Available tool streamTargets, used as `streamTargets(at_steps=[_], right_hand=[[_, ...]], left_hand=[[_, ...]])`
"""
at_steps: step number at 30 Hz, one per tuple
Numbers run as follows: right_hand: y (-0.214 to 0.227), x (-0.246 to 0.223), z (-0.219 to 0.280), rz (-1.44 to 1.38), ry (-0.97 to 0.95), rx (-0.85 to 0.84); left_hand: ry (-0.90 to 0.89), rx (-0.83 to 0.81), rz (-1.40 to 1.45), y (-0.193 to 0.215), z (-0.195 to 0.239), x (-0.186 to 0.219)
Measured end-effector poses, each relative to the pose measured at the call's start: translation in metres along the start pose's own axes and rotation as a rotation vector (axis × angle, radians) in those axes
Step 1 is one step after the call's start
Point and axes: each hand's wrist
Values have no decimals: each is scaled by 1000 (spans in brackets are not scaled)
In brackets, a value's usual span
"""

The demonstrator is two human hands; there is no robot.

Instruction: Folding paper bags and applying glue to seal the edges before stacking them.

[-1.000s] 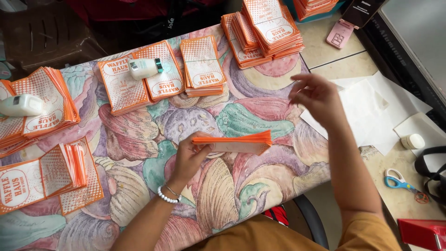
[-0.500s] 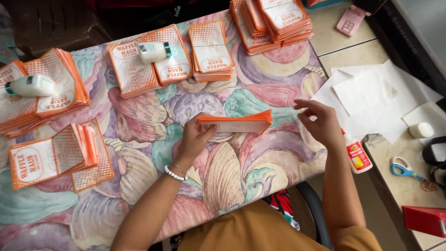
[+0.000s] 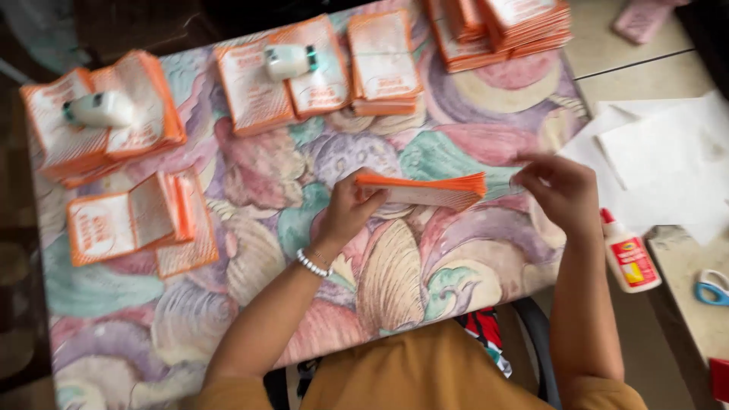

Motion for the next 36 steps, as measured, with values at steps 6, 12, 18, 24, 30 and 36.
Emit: streamTargets(at_steps=[6,12,18,24,30,36], right_hand=[[-21,-19,-2,375,33,-41],[-38,-40,12,146,260,-135],[-97,-41,42,-219,-33,-108],[-81,-18,58,-237,-171,15],[-49,-49,72,-222,-240,-120],[-42,-100,78,-368,-44,-497]], left_hand=[[55,-75,4,0,1,-1],[-34,-40,20,-4,4,-8],[-32,19,61,-6,5,-14],[-12,42,-8,-4,11,15],[-424,-113,-399,12,29,113],[-274,-270,-336,2,88,108]])
Point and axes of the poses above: each hand's wrist, its own z-axis away from the middle knuckle, its own y-axis out of the back of the hand, x = y × z, and after that the axes turned 9 degrees about x, right-handed
